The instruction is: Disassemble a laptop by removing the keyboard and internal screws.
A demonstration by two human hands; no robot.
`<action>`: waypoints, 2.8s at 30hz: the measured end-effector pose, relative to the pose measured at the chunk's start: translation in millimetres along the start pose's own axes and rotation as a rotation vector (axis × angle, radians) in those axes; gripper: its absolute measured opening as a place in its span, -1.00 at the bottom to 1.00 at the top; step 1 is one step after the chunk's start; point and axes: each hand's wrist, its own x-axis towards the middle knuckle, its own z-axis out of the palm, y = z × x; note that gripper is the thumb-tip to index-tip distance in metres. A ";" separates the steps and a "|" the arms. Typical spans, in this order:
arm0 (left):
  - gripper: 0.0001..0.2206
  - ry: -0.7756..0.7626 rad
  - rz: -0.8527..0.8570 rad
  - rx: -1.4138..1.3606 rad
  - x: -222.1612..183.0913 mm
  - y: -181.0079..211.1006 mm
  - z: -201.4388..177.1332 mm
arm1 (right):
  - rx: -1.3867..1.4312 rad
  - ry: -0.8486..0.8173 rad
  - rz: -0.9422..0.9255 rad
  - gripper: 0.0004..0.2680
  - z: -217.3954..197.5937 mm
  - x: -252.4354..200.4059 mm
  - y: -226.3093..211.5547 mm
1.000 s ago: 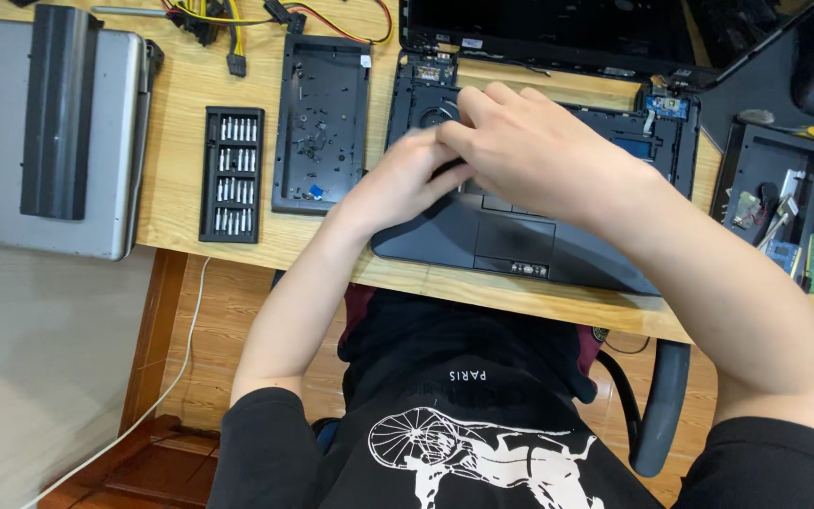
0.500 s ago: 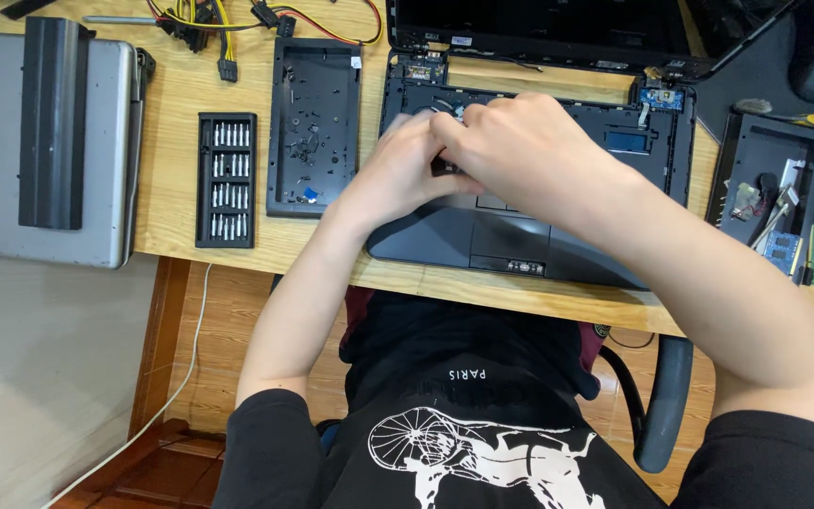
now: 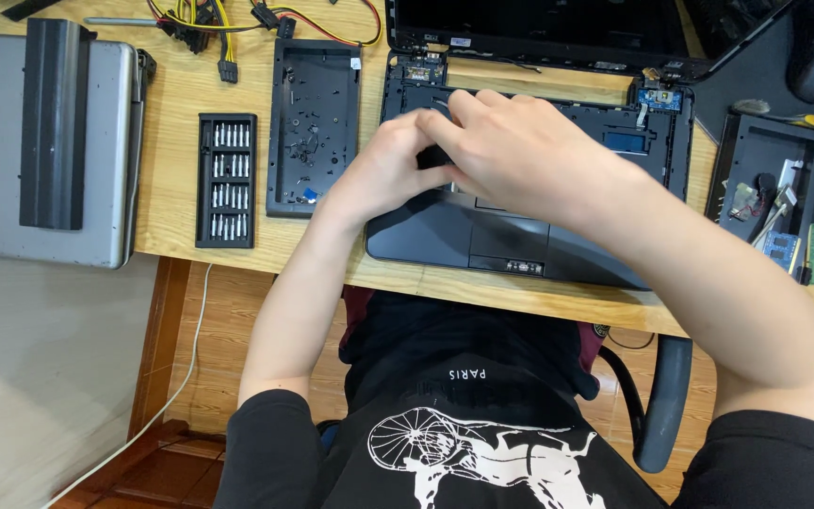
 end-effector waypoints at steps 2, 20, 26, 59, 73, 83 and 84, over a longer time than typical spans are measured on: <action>-0.63 0.152 0.146 0.236 4.2 4.0 -0.2 | -0.045 -0.117 0.132 -0.68 0.8 3.0 -1.7; -0.89 0.005 0.021 0.292 1.6 12.6 1.9 | 0.187 -0.122 0.107 -0.87 -25.3 -30.6 22.5; -0.90 0.045 0.133 0.439 -4.6 6.4 11.2 | 0.338 0.077 0.481 -0.82 -38.3 -123.3 41.4; -0.87 0.435 -0.224 0.522 -59.0 -3.6 -83.8 | 0.921 0.563 1.003 -0.88 81.1 -244.1 -15.8; -0.87 0.285 0.025 0.731 -78.3 25.7 -18.1 | 0.797 0.315 0.820 -0.88 27.3 -153.9 4.1; -0.70 0.334 0.059 0.841 -109.1 44.1 30.8 | 0.499 0.019 0.316 -0.88 26.7 -1.0 0.9; -0.70 0.337 0.060 0.843 -107.8 45.9 29.1 | 0.497 0.020 0.314 -0.88 28.1 4.8 1.1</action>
